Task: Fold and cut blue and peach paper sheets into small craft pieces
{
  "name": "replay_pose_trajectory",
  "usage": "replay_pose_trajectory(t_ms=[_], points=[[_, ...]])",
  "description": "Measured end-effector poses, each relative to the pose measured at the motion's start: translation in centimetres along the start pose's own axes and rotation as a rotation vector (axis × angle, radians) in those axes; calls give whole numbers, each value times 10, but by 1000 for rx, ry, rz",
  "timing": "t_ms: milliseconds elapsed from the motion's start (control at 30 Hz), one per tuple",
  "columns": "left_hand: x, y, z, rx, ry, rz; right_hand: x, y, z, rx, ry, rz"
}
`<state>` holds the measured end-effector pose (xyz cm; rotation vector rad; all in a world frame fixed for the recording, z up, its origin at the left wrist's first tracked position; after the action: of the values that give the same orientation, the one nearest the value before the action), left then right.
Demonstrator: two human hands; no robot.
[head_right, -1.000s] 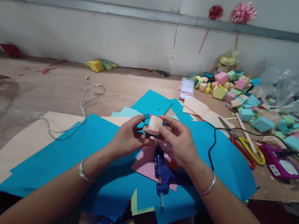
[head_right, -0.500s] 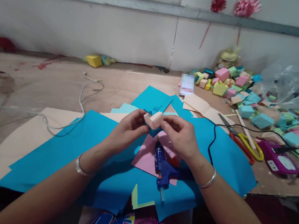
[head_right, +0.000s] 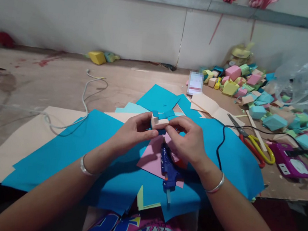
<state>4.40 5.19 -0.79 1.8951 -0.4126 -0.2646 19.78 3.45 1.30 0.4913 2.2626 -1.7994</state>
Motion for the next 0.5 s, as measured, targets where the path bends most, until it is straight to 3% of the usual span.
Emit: replay_pose_trajectory(t_ms=[133,267,367,500], points=[[2,2,0,-10,-4,-10,0,-9,2,-95,9,98],[6,0,0,-7,-10,178,-1,-7,1,-72,5,87],[2,-8,1,-58,42,251,0,0,0,19,-20,13],[-5,-11,2,-77,90,168,11,14,1,238,-189,-261]])
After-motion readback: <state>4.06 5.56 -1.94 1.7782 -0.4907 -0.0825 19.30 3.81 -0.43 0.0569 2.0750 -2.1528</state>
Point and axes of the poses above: each hand's wrist, its own z-axis away from the middle knuckle, its own x-axis out of the palm, y = z × x, the point moved 7 cm from there along -z, towards the middle knuckle, and after that the axes turned 13 degrees about x, right-handed, at the moved point
